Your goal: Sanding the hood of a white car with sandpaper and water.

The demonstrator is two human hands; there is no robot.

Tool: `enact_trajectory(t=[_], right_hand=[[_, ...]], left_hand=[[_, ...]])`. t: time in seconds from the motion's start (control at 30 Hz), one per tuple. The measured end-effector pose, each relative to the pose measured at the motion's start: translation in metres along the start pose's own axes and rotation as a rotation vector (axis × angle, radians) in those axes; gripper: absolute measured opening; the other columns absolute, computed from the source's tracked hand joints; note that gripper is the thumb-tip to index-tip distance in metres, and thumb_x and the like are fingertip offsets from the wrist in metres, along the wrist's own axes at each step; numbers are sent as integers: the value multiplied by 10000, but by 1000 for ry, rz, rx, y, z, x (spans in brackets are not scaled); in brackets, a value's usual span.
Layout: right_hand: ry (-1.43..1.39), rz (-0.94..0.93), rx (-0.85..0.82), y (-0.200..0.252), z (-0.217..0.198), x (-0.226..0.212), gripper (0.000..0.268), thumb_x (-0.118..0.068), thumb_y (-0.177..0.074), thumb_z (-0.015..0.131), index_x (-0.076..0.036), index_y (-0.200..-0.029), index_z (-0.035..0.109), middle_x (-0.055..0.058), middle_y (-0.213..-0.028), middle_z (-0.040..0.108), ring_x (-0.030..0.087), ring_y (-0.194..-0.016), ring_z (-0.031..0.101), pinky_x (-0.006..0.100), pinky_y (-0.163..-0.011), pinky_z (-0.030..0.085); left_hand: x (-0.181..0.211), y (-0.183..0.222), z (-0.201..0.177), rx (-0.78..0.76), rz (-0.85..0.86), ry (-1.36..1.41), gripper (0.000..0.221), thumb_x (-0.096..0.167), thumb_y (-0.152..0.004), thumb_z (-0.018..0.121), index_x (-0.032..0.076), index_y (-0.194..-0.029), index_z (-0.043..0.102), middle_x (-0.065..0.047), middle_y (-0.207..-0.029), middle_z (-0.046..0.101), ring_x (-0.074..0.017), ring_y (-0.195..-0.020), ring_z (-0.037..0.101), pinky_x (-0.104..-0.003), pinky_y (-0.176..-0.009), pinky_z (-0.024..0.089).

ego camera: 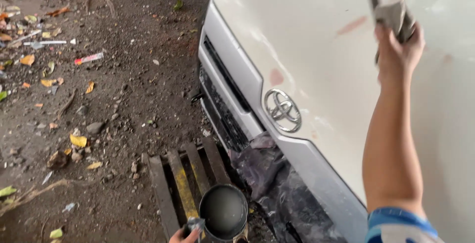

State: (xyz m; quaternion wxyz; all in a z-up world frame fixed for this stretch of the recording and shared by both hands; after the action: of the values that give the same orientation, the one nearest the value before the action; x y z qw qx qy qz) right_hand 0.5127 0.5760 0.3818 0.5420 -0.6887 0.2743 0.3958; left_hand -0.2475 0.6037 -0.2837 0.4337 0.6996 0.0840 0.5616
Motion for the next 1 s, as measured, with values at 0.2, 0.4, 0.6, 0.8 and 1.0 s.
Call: enact_trajectory(t=[0.2, 0.4, 0.6, 0.8, 1.0], right_hand=[[41, 253, -509, 312, 55, 16, 458, -218, -920, 836, -32, -1289, 639, 39, -1095, 716, 93, -947, 674, 231, -785, 566], [-9, 1199, -568, 642, 55, 136, 509, -186, -792, 823, -57, -1260, 670, 12, -1013, 730, 118, -830, 641, 304, -746, 519], [90, 1391, -459, 770, 31, 218, 415, -224, -836, 821, -44, -1194, 715, 37, -1080, 745, 143, -940, 666, 317, -820, 504], [195, 1417, -474, 821, 46, 299, 446, -296, -857, 793, -73, -1230, 694, 14, -1133, 749, 136, -1024, 688, 296, -880, 522], [215, 1549, -533, 835, 57, 348, 437, -417, -953, 681, -146, -1295, 670, 43, -1132, 710, 153, -957, 645, 360, -808, 523]], left_hand=[[145, 86, 29, -54, 55, -59, 451, 249, -795, 840, -70, -1107, 774, -115, -924, 780, -169, -834, 670, -337, -778, 546], [115, 97, 15, -146, -291, -331, 512, 337, -838, 787, -47, -1171, 731, -153, -1011, 798, -239, -909, 679, -385, -830, 553], [46, 31, 55, -186, -140, -451, 526, 446, -921, 608, 15, -1220, 657, -224, -1092, 734, -368, -1047, 704, -445, -896, 514], [-50, -56, 116, -121, -107, -518, 565, 498, -1040, 470, -3, -1084, 727, -255, -1004, 721, -431, -1022, 669, -455, -890, 501], [-74, -94, 122, 67, -190, -234, 429, 406, -1023, 493, 52, -1110, 720, -236, -992, 752, -395, -956, 729, -442, -879, 539]])
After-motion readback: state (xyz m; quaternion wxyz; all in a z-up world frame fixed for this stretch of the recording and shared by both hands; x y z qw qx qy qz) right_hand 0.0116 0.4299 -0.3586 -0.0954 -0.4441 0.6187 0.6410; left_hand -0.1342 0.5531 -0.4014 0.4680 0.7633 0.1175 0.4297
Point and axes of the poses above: each hand's wrist, its own y-axis away from the middle knuckle, its own z-axis out of the palm, x = y × z, the point moved 7 cm from there along -y, towards the middle knuckle
